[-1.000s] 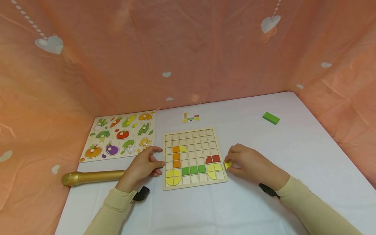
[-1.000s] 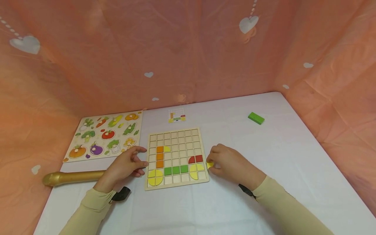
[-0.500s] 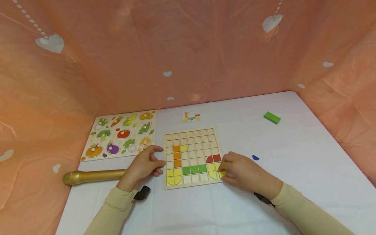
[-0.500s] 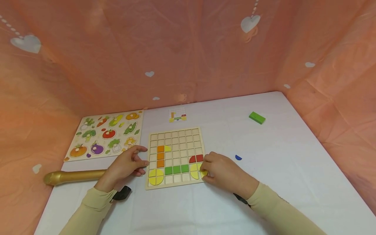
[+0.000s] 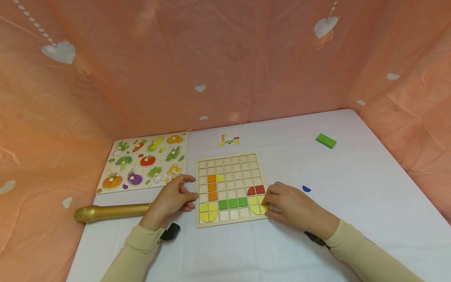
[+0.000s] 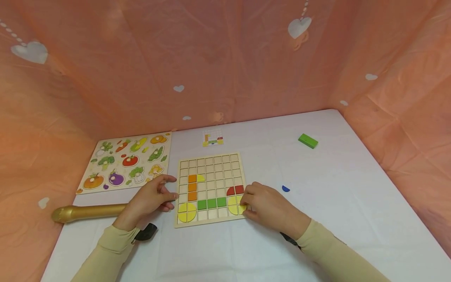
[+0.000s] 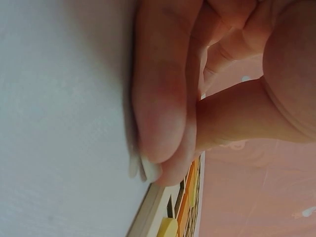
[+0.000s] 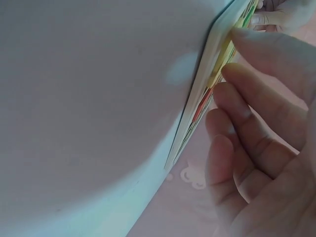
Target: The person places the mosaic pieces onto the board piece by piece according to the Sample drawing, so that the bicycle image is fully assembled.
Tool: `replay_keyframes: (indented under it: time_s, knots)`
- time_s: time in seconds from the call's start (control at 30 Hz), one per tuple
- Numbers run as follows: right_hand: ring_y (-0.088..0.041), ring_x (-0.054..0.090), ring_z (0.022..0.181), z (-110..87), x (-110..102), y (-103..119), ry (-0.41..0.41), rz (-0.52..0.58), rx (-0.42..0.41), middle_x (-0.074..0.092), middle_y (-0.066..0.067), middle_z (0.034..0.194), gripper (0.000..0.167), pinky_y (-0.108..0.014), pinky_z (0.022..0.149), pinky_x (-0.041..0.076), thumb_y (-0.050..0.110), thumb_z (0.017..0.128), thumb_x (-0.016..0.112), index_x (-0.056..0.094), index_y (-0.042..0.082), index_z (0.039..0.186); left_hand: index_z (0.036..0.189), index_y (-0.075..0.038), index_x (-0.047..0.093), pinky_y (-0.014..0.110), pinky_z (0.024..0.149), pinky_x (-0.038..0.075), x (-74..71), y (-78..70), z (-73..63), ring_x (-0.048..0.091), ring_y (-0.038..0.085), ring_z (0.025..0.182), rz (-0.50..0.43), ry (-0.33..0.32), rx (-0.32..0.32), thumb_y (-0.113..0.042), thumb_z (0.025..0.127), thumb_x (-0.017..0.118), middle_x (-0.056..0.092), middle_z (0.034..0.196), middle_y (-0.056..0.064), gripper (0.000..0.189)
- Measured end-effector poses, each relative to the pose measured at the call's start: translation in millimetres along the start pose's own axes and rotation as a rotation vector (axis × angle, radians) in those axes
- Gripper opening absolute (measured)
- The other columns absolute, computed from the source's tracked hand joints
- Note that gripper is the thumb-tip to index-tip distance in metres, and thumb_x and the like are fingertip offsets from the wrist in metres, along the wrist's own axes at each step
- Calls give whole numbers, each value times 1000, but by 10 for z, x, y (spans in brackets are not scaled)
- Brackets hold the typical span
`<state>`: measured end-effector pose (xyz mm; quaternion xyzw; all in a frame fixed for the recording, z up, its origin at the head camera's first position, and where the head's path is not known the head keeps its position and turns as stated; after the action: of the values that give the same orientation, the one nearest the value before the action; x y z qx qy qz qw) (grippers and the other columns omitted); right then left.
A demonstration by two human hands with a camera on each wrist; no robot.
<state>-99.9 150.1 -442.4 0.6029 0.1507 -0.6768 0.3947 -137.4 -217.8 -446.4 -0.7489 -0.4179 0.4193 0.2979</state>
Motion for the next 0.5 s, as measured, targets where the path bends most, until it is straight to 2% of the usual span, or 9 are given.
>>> replay_keyframes:
  time_s: [0.3,0.5]
  knots:
    - [-7,61,91,3,-2,-18,-17,23,-21,69,8,98,20,-24,78,61,7,82,92,81,17,97,145,-11,56,31,65,67,-1,16,16,73,21,68,-2,2,0,-9,97,81,65,91,13,54]
    - [-7,60,91,3,-14,-16,-4,21,3,69,9,98,18,-24,78,60,9,84,91,82,17,97,146,-11,56,31,66,67,-2,18,17,73,20,68,1,2,1,-9,98,80,65,91,13,54]
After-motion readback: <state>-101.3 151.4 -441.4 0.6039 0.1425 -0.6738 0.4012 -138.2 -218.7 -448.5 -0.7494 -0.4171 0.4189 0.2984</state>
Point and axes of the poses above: each hand's wrist, its own z-axis towards the middle knuckle, its own x-axis out of the palm, y = z × x, the point moved 1 cm from there along z, towards the middle knuckle
